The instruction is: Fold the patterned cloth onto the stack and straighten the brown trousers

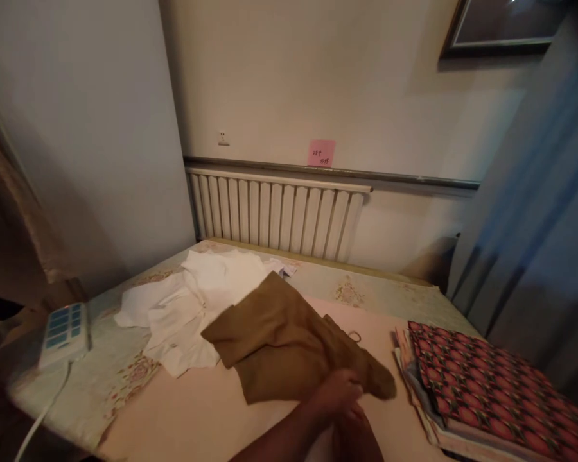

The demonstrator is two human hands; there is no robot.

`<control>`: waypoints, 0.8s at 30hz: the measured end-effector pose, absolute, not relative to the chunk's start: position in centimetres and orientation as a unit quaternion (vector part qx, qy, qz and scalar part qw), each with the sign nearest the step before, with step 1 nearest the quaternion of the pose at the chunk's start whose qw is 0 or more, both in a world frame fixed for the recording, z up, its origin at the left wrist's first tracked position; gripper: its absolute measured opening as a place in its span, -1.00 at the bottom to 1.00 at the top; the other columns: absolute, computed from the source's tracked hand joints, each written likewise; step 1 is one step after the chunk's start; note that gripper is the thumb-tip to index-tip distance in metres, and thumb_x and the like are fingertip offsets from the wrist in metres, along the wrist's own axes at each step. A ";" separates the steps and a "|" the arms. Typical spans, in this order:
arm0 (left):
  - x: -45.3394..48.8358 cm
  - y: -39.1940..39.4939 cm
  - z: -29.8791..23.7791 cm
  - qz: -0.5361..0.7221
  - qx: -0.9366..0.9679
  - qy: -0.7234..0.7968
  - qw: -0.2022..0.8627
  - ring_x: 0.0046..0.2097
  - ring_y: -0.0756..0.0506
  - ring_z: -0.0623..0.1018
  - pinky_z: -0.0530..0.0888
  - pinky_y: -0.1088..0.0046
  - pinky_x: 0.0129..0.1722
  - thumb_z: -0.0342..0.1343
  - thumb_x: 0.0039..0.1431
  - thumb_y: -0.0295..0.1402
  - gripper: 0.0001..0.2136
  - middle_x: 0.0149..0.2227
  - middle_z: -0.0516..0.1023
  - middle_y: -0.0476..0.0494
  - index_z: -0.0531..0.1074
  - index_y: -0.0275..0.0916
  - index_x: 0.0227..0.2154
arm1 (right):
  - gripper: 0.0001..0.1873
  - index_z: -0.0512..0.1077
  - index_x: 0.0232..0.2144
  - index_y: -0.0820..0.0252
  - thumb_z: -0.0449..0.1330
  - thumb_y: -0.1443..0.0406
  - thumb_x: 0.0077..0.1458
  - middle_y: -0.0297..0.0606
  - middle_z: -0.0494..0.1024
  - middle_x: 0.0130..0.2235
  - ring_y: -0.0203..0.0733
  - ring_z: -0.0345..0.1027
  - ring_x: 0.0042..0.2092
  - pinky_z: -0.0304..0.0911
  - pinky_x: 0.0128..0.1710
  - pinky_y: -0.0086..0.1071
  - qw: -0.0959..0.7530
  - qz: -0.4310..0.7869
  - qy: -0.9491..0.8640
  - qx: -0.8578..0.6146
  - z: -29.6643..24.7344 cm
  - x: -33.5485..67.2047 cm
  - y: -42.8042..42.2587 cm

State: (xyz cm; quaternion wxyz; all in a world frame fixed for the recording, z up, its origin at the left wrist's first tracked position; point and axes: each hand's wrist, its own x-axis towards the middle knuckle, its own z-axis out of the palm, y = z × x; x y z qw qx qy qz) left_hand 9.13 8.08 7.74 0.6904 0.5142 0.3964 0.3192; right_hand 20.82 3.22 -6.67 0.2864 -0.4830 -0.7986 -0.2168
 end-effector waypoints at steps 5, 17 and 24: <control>6.0 5.4 5.1 0.323 0.578 0.471 0.583 -0.22 -0.14 0.51 0.41 0.27 -0.09 0.06 0.01 -0.31 -0.85 -0.36 0.54 -0.10 0.48 -0.18 -0.37 | -0.48 0.45 -0.04 0.08 0.01 0.48 -0.06 -0.27 0.58 -0.14 -0.08 0.44 -0.11 0.29 -0.07 -0.27 0.277 -0.150 -0.796 -0.516 -4.0 19.7 2.1; -12.7 9.7 1.6 0.369 0.571 0.730 0.067 0.00 -0.21 0.44 0.36 0.26 0.03 -0.11 0.14 -0.29 -0.68 -0.10 0.46 -0.27 0.34 -0.32 -0.10 | -0.53 0.41 -0.06 0.13 0.01 0.48 -0.04 -0.25 0.53 -0.11 -0.10 0.37 -0.03 0.23 0.04 -0.25 0.295 -0.103 -0.782 -0.539 -2.4 19.5 0.9; -14.6 14.5 4.2 0.229 0.658 0.715 -0.060 0.12 -0.19 0.33 0.26 0.23 0.14 -0.11 0.20 -0.38 -0.66 0.07 0.35 -0.29 0.22 -0.31 0.04 | -0.44 0.40 0.01 0.01 -0.02 0.45 -0.06 -0.28 0.55 -0.12 -0.06 0.41 -0.06 0.30 -0.02 -0.23 0.294 -0.152 -0.780 -0.531 -3.6 19.8 1.6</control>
